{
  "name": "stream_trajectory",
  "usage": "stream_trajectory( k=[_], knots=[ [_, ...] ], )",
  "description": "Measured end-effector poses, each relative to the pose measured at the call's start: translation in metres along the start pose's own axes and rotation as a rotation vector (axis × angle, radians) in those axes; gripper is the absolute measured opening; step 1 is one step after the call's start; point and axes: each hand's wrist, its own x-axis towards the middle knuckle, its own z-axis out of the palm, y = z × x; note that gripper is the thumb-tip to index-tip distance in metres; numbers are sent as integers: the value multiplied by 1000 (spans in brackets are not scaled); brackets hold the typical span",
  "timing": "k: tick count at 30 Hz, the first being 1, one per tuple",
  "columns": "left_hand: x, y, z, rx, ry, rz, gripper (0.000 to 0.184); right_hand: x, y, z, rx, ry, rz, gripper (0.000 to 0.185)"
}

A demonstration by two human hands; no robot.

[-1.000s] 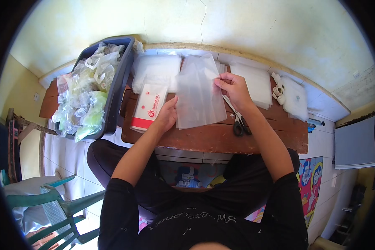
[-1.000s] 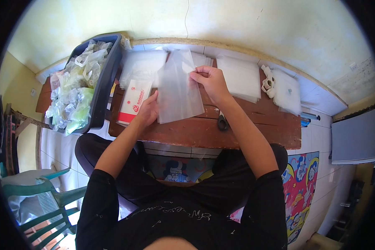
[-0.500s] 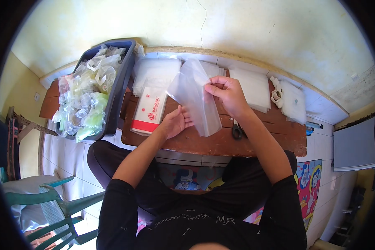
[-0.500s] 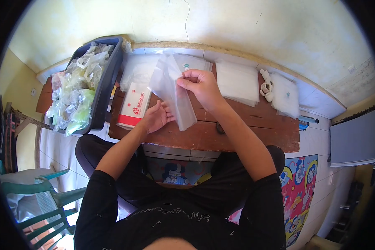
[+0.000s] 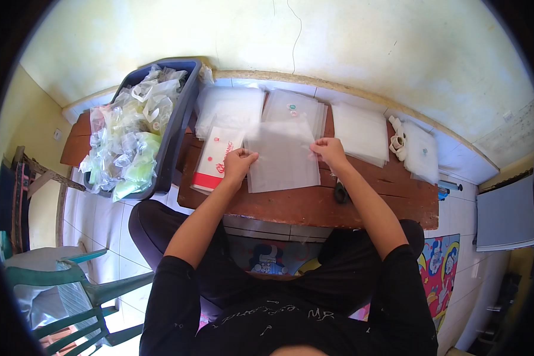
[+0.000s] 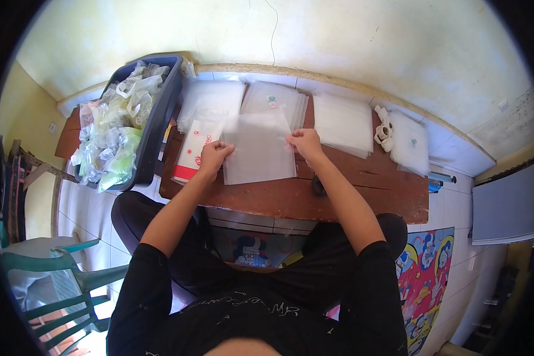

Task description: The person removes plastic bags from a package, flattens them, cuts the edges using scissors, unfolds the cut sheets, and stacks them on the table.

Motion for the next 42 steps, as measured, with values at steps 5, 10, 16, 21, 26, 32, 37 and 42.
stream_trajectory(
  k=[5,10,16,21,26,32,37,42],
  knots=[
    [2,0,0,366,118,146,33,10,32,10,-67,51,65,11],
    [-7,18,1,543,105,95,49,23,47,15,-246,112,-75,11],
    [-11,19,0,690,101,152,66,25,52,17,-334,141,-133,11],
    [-18,23,-2,662,48,147,72,14,51,17,-322,127,-95,11],
    [-24,28,-1,708,36,137,78,1,41,20,-315,142,-68,11],
    [-30,29,1,851,78,209,79,5,49,23,-323,145,-81,12],
    [-43,29,20,1070,34,456,74,3,46,24,-334,146,-86,12],
    [-38,-12,37,1058,-124,783,66,3,44,24,-380,157,-99,13]
  ],
)
